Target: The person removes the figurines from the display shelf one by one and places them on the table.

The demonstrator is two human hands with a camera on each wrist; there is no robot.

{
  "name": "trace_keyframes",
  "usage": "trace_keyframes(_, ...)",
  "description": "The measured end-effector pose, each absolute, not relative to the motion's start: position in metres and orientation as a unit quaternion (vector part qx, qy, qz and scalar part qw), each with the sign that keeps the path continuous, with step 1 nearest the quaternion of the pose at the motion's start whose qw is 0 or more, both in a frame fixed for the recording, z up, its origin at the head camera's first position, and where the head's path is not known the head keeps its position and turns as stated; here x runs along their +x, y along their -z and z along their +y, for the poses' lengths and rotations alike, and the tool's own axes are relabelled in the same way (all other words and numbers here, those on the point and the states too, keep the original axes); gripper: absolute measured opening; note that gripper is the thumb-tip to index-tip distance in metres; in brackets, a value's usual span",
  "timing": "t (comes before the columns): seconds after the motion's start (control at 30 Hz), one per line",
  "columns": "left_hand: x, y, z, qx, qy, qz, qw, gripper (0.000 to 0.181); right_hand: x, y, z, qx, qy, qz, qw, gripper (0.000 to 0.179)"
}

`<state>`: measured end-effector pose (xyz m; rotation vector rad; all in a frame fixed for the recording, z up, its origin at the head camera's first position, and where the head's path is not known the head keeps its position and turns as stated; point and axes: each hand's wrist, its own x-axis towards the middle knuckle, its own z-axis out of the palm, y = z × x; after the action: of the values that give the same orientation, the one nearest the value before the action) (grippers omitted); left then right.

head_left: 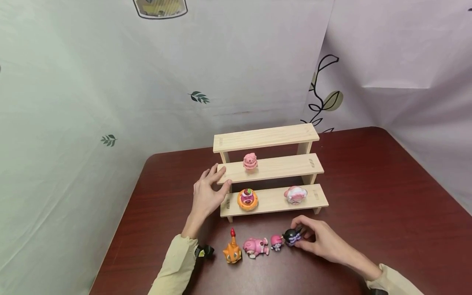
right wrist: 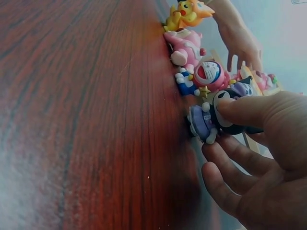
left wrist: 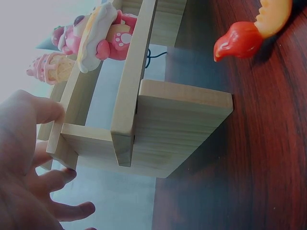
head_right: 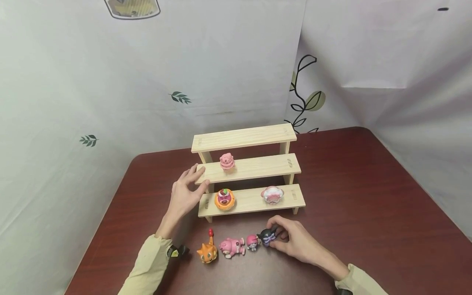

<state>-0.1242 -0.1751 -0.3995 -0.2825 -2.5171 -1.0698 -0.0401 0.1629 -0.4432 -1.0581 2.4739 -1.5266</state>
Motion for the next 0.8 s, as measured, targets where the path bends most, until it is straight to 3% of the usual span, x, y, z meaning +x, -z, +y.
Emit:
trace_keyframes(0.47,-0.1248,0.3985,-0.1747,-0.101,0.38,-0.898,0.198,0.046,-0.0385,0.4428,0.1617,-0.336,0.472,0.815,-0.005,0.041)
trace_keyframes(0.8,-0.1256,0.3993,-0.1747,-0.103,0.378,-0.898,0.202,0.046,-0.0379,0.4459,0.1649,-0.319,0.5,0.805,0.015,0.041)
